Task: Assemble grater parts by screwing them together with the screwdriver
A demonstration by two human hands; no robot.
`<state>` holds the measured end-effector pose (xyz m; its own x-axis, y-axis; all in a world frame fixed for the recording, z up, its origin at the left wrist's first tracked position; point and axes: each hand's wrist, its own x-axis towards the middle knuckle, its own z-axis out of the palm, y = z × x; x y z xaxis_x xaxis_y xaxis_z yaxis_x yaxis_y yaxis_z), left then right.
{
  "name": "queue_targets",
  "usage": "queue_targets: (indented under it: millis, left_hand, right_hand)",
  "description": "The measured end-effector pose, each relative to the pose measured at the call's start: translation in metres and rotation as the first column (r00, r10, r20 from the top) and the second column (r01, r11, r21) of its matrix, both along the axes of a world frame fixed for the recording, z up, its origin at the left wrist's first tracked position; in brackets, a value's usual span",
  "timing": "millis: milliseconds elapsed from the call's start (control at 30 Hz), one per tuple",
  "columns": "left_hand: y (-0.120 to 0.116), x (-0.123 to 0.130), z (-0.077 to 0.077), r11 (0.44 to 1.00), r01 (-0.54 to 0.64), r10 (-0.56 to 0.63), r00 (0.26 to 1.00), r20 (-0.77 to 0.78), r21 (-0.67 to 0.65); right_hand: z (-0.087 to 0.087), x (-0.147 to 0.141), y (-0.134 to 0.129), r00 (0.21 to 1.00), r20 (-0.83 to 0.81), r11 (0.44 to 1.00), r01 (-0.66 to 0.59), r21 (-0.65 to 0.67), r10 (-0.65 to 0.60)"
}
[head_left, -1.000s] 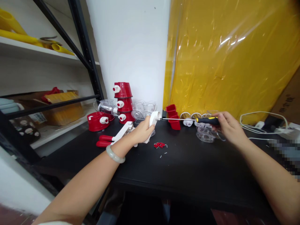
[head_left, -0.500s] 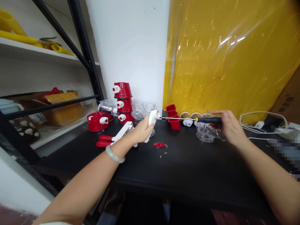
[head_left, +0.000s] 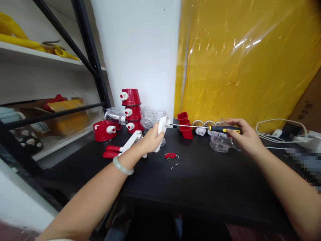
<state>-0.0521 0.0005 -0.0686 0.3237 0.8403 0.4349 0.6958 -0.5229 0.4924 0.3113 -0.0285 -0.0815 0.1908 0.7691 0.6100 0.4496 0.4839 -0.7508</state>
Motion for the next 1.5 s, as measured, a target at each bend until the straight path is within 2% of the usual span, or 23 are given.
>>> queue_targets:
  millis: [200, 367, 600, 767, 1233, 1500]
  left_hand:
    - [0.002, 0.000, -0.001, 0.999, 0.010, -0.011, 1.000, 0.021, 0.036]
    - [0.004, -0.001, -0.001, 0.998, -0.023, 0.021, 0.999, 0.039, 0.052]
    - [0.005, -0.003, -0.002, 0.999, -0.006, 0.005, 1.000, 0.021, 0.047]
    - [0.004, -0.002, -0.001, 0.999, 0.003, -0.003, 1.000, -0.008, 0.032]
    - [0.004, -0.004, -0.003, 1.000, 0.016, -0.014, 0.996, -0.091, 0.023]
    - [-0.001, -0.003, 0.003, 1.000, -0.001, 0.003, 0.990, -0.143, 0.012]
  right_hand:
    - [0.002, -0.002, 0.000, 0.990, 0.111, 0.996, 0.088, -0.020, -0.085]
    - [0.003, -0.003, -0.001, 0.964, 0.263, 0.999, 0.037, 0.009, -0.038]
    - [0.001, -0.003, -0.002, 0.891, 0.446, 0.996, -0.059, -0.064, 0.082]
    - [-0.004, -0.002, 0.001, 0.830, 0.549, 0.994, -0.059, -0.097, 0.103]
    - [-0.009, -0.004, 0.003, 0.753, 0.632, 0.981, -0.095, -0.167, 0.180]
    - [-0.007, -0.002, 0.002, 0.734, 0.638, 0.969, -0.117, -0.217, 0.232]
